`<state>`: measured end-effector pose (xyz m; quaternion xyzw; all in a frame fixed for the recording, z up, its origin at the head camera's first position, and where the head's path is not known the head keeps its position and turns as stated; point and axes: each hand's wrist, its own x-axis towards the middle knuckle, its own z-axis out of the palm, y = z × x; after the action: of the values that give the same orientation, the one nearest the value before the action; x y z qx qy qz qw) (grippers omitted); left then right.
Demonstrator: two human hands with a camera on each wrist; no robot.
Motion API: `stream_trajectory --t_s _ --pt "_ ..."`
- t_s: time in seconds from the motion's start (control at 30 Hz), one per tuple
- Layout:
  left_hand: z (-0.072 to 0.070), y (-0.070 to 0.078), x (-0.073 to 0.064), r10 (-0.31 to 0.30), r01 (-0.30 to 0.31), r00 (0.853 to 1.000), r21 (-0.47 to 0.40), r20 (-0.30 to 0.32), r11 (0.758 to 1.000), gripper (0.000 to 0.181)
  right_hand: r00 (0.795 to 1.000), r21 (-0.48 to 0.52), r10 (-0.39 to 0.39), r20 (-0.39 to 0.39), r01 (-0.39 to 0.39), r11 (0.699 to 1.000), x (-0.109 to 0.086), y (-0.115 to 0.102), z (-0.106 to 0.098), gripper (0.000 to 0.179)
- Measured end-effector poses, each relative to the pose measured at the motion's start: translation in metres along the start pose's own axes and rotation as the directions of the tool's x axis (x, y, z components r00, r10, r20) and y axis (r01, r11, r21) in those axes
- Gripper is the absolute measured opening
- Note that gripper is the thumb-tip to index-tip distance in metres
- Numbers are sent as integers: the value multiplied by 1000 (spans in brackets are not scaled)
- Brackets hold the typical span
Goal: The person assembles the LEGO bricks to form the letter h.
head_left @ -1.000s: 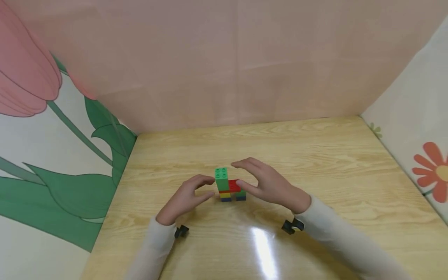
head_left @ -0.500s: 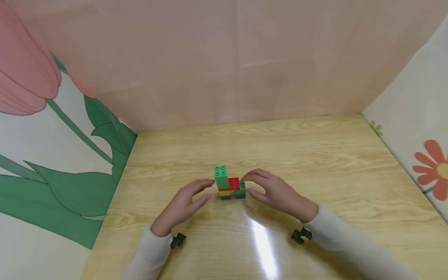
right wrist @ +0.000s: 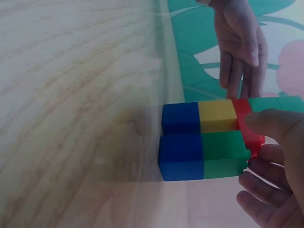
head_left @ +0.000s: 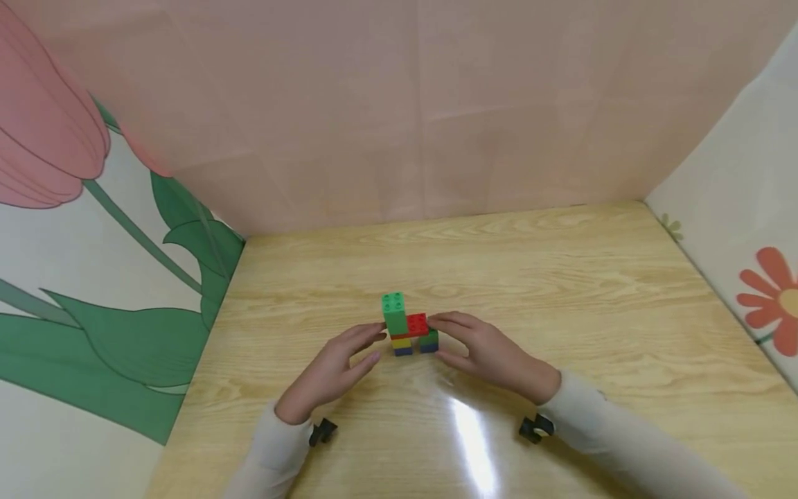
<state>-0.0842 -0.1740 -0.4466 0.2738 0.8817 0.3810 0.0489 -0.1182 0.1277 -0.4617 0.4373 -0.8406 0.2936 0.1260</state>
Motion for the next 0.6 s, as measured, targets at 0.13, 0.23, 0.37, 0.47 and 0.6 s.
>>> stream_trajectory --t_s 0.13,0.23,0.37,0.47,0.6 --pt "1 -2 4 7 -7 1000 -63 5 998 54 1000 -18 17 0 -17 1000 0 2 2 56" --pt "-2 1 10 0 2 1000 -130 13 991 58 998 -29 54 26 -53 998 3 5 1 60" --pt "-1 -2 17 -5 8 1000 -170 18 985 64 992 -30 111 66 -110 994 6 11 4 64" --pt "3 -10 24 0 4 1000 -152 23 988 68 987 -20 147 71 -146 989 9 16 7 64" --pt "7 -12 33 -9 16 999 -149 46 989 72 980 -2 190 54 -190 982 12 19 10 57"
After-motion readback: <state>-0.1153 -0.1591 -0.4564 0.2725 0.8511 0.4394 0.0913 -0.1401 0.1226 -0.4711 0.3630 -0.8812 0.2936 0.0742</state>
